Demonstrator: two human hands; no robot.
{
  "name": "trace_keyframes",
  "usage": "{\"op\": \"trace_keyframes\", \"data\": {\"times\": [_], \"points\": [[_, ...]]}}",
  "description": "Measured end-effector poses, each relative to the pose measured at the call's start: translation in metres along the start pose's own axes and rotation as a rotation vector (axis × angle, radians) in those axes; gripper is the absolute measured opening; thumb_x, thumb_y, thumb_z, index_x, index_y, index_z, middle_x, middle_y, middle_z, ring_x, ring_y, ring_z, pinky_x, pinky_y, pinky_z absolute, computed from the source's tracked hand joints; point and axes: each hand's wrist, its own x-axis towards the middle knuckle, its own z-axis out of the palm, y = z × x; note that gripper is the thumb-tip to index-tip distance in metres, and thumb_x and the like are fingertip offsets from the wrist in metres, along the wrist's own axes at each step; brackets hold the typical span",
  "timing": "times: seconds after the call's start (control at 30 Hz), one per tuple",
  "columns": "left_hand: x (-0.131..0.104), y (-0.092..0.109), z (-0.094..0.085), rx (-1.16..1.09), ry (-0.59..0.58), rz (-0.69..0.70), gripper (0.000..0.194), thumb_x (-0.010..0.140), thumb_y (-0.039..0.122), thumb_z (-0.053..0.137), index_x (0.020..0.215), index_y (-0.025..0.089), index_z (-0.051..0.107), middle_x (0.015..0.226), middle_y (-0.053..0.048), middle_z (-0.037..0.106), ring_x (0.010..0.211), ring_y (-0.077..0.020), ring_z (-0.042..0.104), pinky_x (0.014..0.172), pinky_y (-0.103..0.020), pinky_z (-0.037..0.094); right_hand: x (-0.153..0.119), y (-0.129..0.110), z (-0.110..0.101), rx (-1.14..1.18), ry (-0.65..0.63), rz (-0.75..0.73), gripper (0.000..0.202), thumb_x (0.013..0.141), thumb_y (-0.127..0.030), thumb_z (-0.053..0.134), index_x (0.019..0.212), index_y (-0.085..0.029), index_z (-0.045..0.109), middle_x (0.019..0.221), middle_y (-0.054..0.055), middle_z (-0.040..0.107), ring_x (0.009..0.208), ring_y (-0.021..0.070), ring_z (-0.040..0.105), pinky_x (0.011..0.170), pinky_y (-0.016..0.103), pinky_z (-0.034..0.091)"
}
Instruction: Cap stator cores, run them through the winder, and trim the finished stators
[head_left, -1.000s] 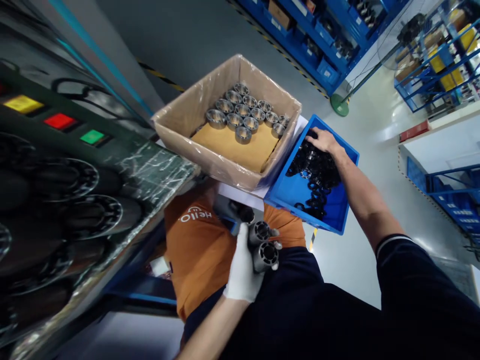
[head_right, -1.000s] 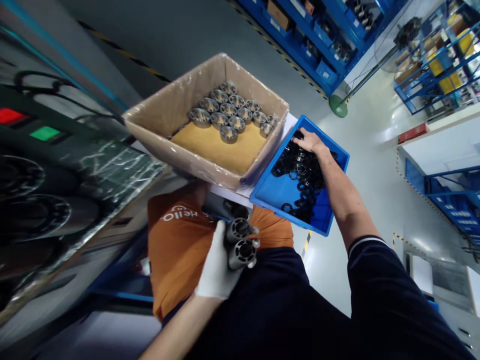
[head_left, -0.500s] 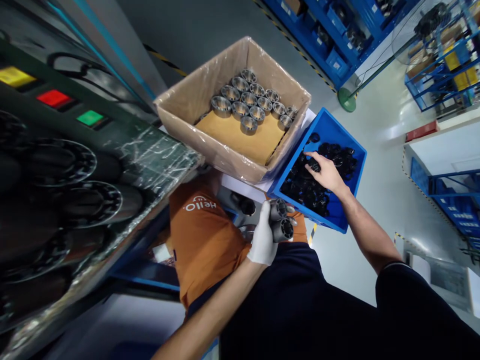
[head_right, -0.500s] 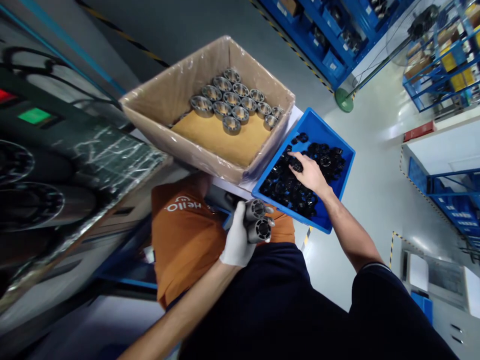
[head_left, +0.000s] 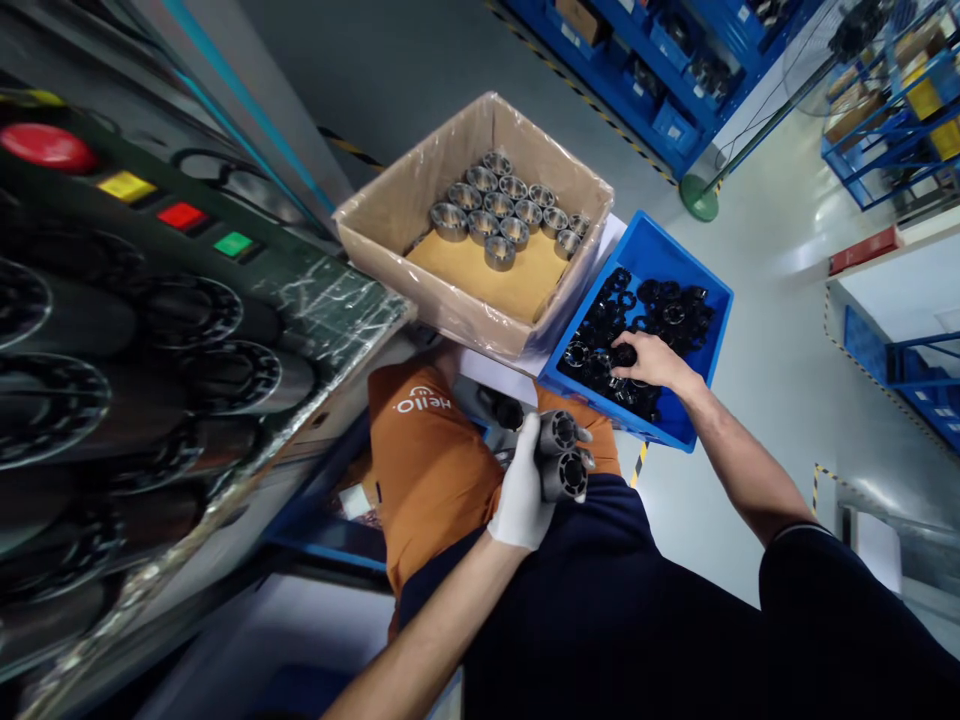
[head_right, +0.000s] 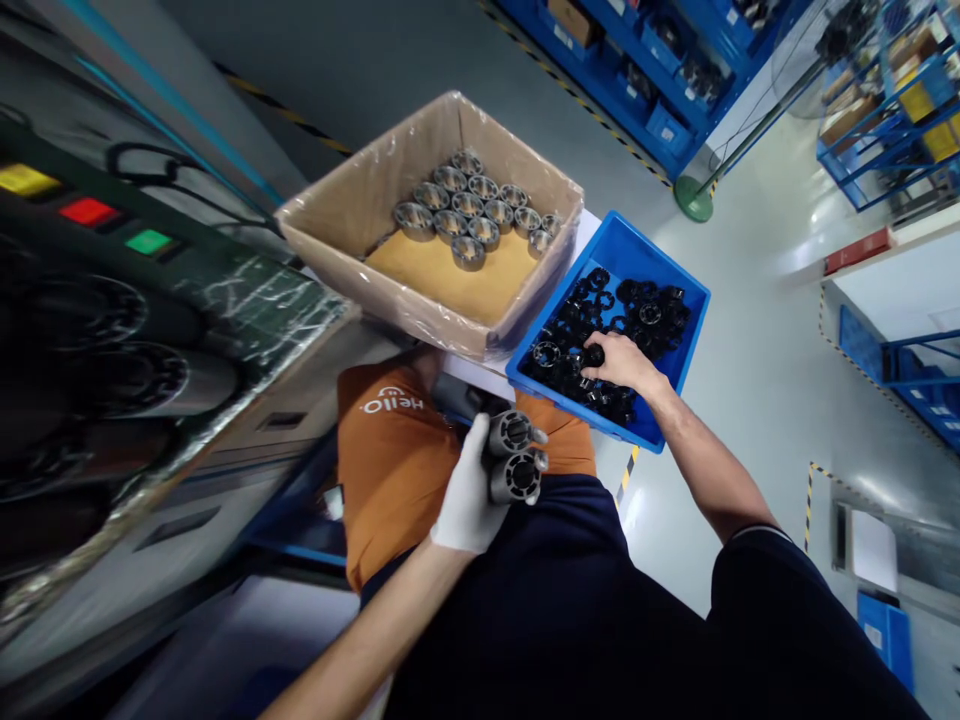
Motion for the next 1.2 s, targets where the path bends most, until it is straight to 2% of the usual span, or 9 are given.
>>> {"op": "trace_keyframes", "data": {"times": [0.27, 0.43, 0.57, 0.8, 0.9, 1.03, 1.13, 1.2], "points": [[-0.004, 0.025, -0.003, -0.031, -0.004, 0.02, 0.072, 0.081, 0.081, 0.091, 0.111, 0.019, 0.071, 0.099, -0.006, 0.083, 0.069, -0.0237, 0.079, 0.036, -0.026, 0.052, -0.016, -0.012, 0.019, -0.089, -0.034, -0.042, 0.042, 0.111, -0.044, 0.078, 0.145, -0.02, 0.071, 0.144, 0.012, 0.073, 0.122, 0.028, 0.076, 0.104, 0.051, 0.069], [-0.007, 0.041, -0.004, -0.051, -0.033, 0.058, 0.061, 0.091, 0.077, 0.084, 0.104, 0.018, 0.073, 0.1, -0.009, 0.083, 0.08, -0.0254, 0.083, 0.045, -0.025, 0.059, -0.024, -0.01, 0.028, -0.135, -0.015, -0.069, 0.044, 0.111, -0.044, 0.079, 0.147, -0.02, 0.07, 0.148, 0.013, 0.071, 0.129, 0.0305, 0.074, 0.109, 0.054, 0.067], [-0.013, 0.053, -0.007, -0.063, -0.017, 0.074, 0.057, 0.099, 0.073, 0.076, 0.106, 0.017, 0.075, 0.1, -0.01, 0.083, 0.083, -0.0263, 0.083, 0.05, -0.028, 0.064, -0.026, -0.008, 0.03, -0.141, 0.01, -0.082, 0.045, 0.111, -0.045, 0.079, 0.147, -0.02, 0.07, 0.149, 0.013, 0.071, 0.131, 0.0314, 0.073, 0.112, 0.056, 0.065], [-0.022, 0.068, -0.01, -0.077, 0.002, 0.086, 0.057, 0.101, 0.074, 0.073, 0.106, 0.018, 0.074, 0.094, -0.009, 0.082, 0.083, -0.0273, 0.083, 0.053, -0.029, 0.066, -0.036, -0.011, 0.035, -0.032, 0.049, -0.085, 0.046, 0.111, -0.046, 0.078, 0.149, -0.021, 0.069, 0.149, 0.013, 0.071, 0.13, 0.031, 0.073, 0.112, 0.056, 0.065], [-0.027, 0.077, -0.007, -0.09, 0.022, 0.112, 0.06, 0.097, 0.077, 0.076, 0.106, 0.018, 0.075, 0.089, -0.008, 0.08, 0.085, -0.0286, 0.084, 0.058, -0.031, 0.068, -0.04, -0.007, 0.025, 0.074, 0.076, -0.089, 0.046, 0.113, -0.047, 0.073, 0.15, -0.02, 0.068, 0.136, 0.012, 0.074, 0.118, 0.0292, 0.076, 0.107, 0.054, 0.066], [-0.033, 0.089, 0.001, -0.051, 0.013, 0.232, 0.059, 0.096, 0.077, 0.076, 0.11, 0.02, 0.076, 0.086, -0.007, 0.081, 0.092, -0.0312, 0.085, 0.069, -0.036, 0.071, -0.049, -0.008, -0.004, 0.239, 0.235, -0.049, 0.05, 0.114, -0.055, 0.063, 0.151, -0.022, 0.062, 0.132, 0.016, 0.074, 0.106, 0.0338, 0.077, 0.095, 0.055, 0.07], [-0.037, 0.092, 0.008, -0.004, -0.014, 0.294, 0.058, 0.096, 0.079, 0.076, 0.104, 0.021, 0.078, 0.088, -0.008, 0.082, 0.097, -0.0343, 0.085, 0.079, -0.042, 0.073, -0.066, -0.041, -0.024, 0.369, 0.343, -0.035, 0.047, 0.112, -0.061, 0.066, 0.148, -0.031, 0.059, 0.131, 0.011, 0.075, 0.099, 0.0315, 0.079, 0.086, 0.051, 0.072], [-0.04, 0.091, 0.014, 0.03, -0.02, 0.343, 0.056, 0.096, 0.077, 0.075, 0.101, 0.022, 0.079, 0.09, -0.01, 0.083, 0.102, -0.0376, 0.085, 0.086, -0.046, 0.074, -0.079, -0.082, -0.036, 0.482, 0.396, -0.125, 0.047, 0.108, -0.058, 0.077, 0.146, -0.037, 0.06, 0.139, 0.007, 0.073, 0.113, 0.0307, 0.079, 0.092, 0.048, 0.072]]}}
